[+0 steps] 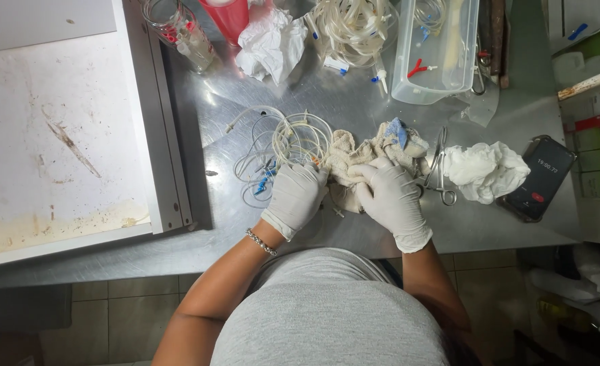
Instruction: The person cleans and organizes a bundle of medical tubing on a stainless steel table. They use a cloth to wipe the exterior of the tubes and connectors, then separate and arrange the cleaned items into a plastic container.
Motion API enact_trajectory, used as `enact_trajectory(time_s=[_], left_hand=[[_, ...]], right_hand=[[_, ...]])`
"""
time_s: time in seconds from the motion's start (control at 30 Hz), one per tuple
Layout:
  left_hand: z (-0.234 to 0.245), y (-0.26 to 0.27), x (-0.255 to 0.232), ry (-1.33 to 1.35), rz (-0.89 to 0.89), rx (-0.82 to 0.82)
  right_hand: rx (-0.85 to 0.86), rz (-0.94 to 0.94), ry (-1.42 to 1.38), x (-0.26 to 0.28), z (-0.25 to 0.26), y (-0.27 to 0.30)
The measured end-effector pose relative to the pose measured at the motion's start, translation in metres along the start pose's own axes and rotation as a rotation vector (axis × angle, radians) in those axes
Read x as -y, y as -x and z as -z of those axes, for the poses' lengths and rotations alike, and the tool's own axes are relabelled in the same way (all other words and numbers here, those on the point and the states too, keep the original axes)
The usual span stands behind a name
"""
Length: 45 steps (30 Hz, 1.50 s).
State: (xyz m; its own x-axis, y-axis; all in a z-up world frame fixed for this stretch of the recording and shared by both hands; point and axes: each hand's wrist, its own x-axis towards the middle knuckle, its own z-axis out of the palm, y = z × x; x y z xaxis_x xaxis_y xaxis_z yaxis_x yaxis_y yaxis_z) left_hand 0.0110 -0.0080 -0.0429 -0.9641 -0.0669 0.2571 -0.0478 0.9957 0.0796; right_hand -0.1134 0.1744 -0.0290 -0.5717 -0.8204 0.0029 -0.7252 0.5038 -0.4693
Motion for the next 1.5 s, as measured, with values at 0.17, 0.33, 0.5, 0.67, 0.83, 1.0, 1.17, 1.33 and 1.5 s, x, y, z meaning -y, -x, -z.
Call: enact_trajectory(time_s=[0.17, 0.33, 0.5, 0.67, 0.83, 1.0, 1.17, 1.33, 1.5], left_hand=[[-0.023, 0.009, 0.007, -0.060, -0.082, -0.215], [0.010, 0.001, 0.032, 0.423, 0.007, -0.225], [0.031, -0.005, 0.036, 0.975, 0.147, -0.323], [0.022, 0.000, 0.031, 1.032, 0.180, -0.335], [0.032, 0.005, 0.053, 0.882, 0.300, -0.355], [0.061, 0.008, 0.096, 0.330, 0.424, -0.447], [0.098, 0.003, 0.084, 0.321, 0.475, -0.128], [0.135, 0.000, 0.068, 0.015, 0.395, -0.177], [0.147, -0.005, 0.040, 0.204, 0.171, -0.332]], right_hand=[[-0.015, 0.030, 0.010, 0.004, 0.001, -0.001], [-0.070, 0.037, -0.044, 0.010, 0.002, -0.003], [-0.366, 0.188, -0.331, 0.040, 0.011, -0.013], [-0.445, 0.252, -0.452, 0.049, 0.001, -0.019], [-0.482, 0.063, -0.869, 0.031, 0.002, -0.016], [-0.718, -0.090, -1.294, 0.017, 0.018, -0.013], [-0.795, -0.043, -1.279, 0.019, 0.031, -0.005], [-0.870, -0.066, -0.994, 0.022, 0.014, 0.000], [-0.760, 0.080, -0.816, 0.051, 0.021, -0.002]])
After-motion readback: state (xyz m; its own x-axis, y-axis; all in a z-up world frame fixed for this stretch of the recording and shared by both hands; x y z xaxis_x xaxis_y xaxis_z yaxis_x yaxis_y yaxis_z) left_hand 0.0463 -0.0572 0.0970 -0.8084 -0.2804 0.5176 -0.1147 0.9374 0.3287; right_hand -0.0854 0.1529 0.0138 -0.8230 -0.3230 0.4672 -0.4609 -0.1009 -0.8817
